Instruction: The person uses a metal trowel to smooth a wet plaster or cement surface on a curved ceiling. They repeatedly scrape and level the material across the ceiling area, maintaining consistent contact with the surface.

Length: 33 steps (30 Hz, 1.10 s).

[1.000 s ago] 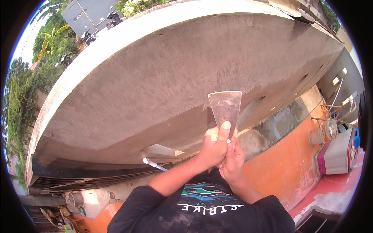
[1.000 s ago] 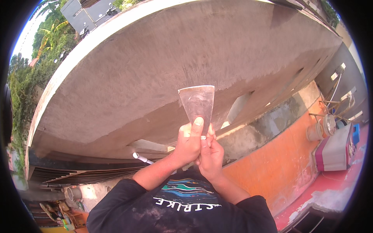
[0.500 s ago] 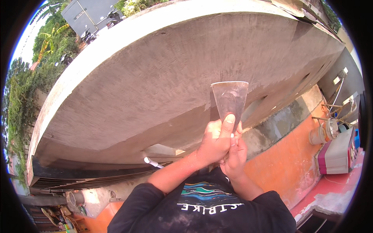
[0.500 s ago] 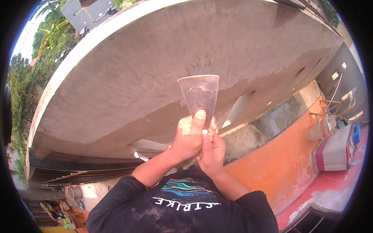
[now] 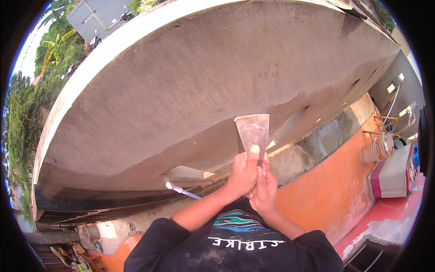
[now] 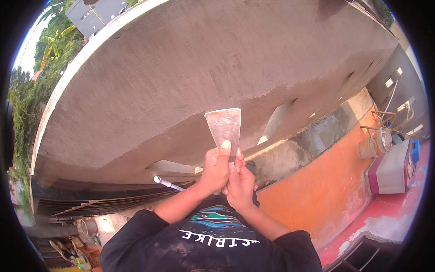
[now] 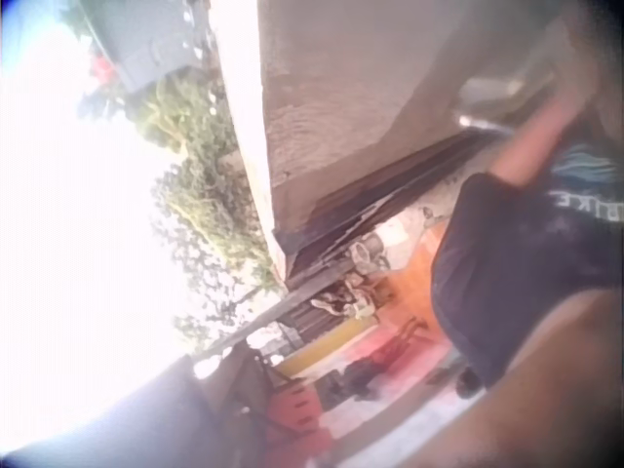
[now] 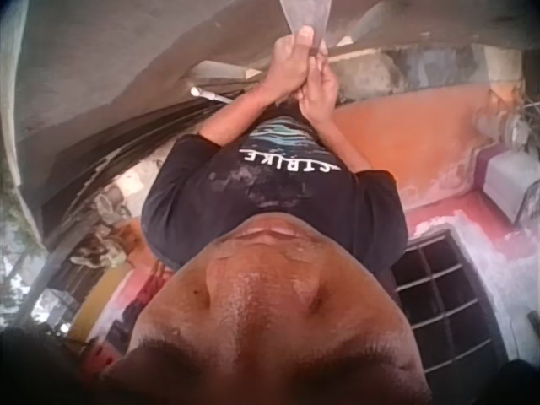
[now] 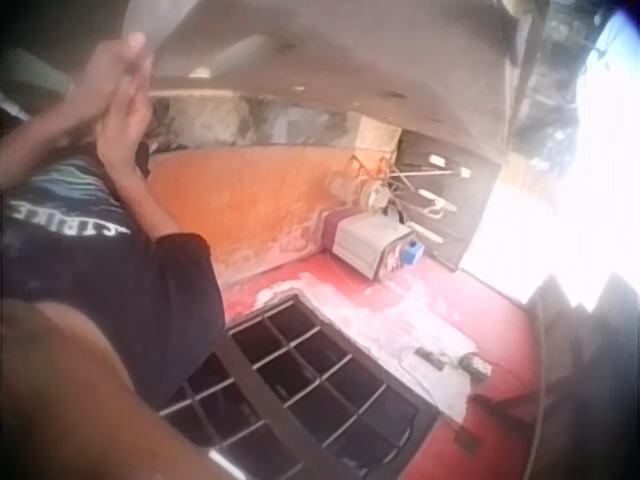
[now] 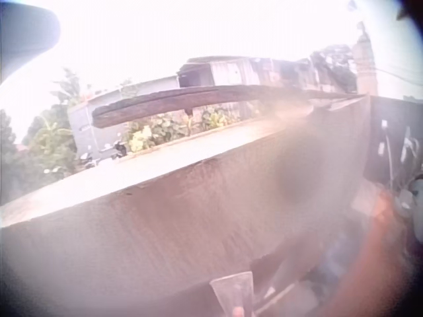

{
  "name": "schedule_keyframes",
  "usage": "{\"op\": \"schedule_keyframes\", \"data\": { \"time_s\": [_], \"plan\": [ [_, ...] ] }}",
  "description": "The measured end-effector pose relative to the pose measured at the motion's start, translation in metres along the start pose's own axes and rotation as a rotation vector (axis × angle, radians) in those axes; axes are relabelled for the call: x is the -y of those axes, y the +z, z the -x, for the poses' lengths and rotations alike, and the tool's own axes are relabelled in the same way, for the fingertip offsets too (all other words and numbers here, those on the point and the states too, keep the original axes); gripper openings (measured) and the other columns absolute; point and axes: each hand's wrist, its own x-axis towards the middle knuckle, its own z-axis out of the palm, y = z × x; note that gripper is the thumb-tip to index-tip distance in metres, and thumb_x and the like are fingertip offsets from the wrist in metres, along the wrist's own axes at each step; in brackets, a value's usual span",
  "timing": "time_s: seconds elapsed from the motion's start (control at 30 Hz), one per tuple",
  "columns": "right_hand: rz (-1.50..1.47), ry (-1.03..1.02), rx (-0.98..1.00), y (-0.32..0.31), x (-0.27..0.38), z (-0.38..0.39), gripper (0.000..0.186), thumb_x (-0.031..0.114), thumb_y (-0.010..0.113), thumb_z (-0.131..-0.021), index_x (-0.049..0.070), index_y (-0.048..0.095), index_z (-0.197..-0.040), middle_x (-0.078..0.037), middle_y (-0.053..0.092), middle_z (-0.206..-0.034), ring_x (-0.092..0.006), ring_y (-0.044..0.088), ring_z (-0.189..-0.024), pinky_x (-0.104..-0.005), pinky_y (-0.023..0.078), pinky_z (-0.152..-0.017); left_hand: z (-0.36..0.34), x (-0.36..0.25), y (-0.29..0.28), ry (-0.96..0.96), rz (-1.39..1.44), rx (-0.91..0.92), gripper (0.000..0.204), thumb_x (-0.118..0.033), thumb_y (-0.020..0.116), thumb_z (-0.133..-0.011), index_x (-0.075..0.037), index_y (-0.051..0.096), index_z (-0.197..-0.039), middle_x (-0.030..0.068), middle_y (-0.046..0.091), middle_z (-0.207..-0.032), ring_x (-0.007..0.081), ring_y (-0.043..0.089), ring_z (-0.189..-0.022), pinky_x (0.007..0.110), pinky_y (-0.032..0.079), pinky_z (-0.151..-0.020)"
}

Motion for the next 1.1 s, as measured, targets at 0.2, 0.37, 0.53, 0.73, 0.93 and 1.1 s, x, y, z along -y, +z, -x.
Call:
{"op": "schedule_keyframes", "data": {
  "time_s": [0.2,0.37,0.53,0.73,0.93,1.1],
  "plan": [
    [-0.035,-0.177,0.167,0.022,0.037,-0.044,0.026,0.029,0.042,-0.106,0.006,0.052,-0.11,-0.001,0.055,-0.075,-0.0045,0.044,-0.049,-0.0191,0.034,-0.041,-0.028,-0.058,-0.001,0.275,0.14,0.048,0.051,-0.043,0.038,-0.106,-0.001,0.059,-0.085,0.001,0.054,-0.064,0.0065,0.048,-0.059,0.025,0.042,-0.055],
    [-0.027,-0.078,0.064,0.009,0.035,-0.006,0.027,0.03,0.042,-0.105,0.006,0.05,-0.114,-0.003,0.057,-0.08,-0.0054,0.045,-0.049,-0.0193,0.035,-0.042,-0.007,-0.043,0.012,0.104,0.041,0.081,0.054,-0.044,0.036,-0.106,0.0,0.061,-0.087,0.0024,0.06,-0.067,0.0092,0.053,-0.061,0.026,0.045,-0.057],
    [-0.074,0.041,0.027,-0.013,0.001,0.008,0.03,0.029,0.041,-0.106,0.005,0.049,-0.123,-0.003,0.057,-0.082,-0.0056,0.045,-0.05,-0.0196,0.035,-0.041,0.007,0.004,0.01,-0.11,0.063,-0.018,0.055,-0.045,0.036,-0.105,0.0,0.06,-0.087,0.0035,0.059,-0.068,0.0108,0.055,-0.063,0.027,0.047,-0.058],
    [-0.069,-0.05,0.057,0.007,0.017,-0.02,0.03,0.029,0.041,-0.106,0.005,0.049,-0.123,-0.003,0.058,-0.083,-0.0053,0.045,-0.051,-0.0192,0.034,-0.041,-0.021,-0.021,0.004,0.032,0.074,0.041,0.053,-0.045,0.037,-0.105,0.0,0.059,-0.086,0.0021,0.057,-0.066,0.0094,0.052,-0.055,0.026,0.043,-0.048],
    [-0.112,0.022,-0.056,0.007,0.033,-0.002,0.018,0.021,0.042,-0.106,0.005,0.052,-0.103,0.001,0.052,-0.069,-0.0055,0.045,-0.052,-0.0213,0.037,-0.044,-0.006,-0.022,0.014,0.028,0.054,0.064,0.051,-0.042,0.038,-0.106,0.0,0.06,-0.088,0.0027,0.059,-0.07,0.0093,0.054,-0.058,0.026,0.045,-0.051],
    [-0.078,0.055,-0.022,0.0,0.013,-0.002,0.032,0.031,0.043,-0.105,0.003,0.049,-0.121,-0.003,0.058,-0.084,-0.0057,0.046,-0.051,-0.0194,0.035,-0.042,-0.004,-0.013,0.008,-0.075,0.043,0.015,0.051,-0.041,0.038,-0.106,0.001,0.061,-0.089,0.0032,0.06,-0.07,0.0094,0.054,-0.055,0.026,0.043,-0.047]
  ]
}}
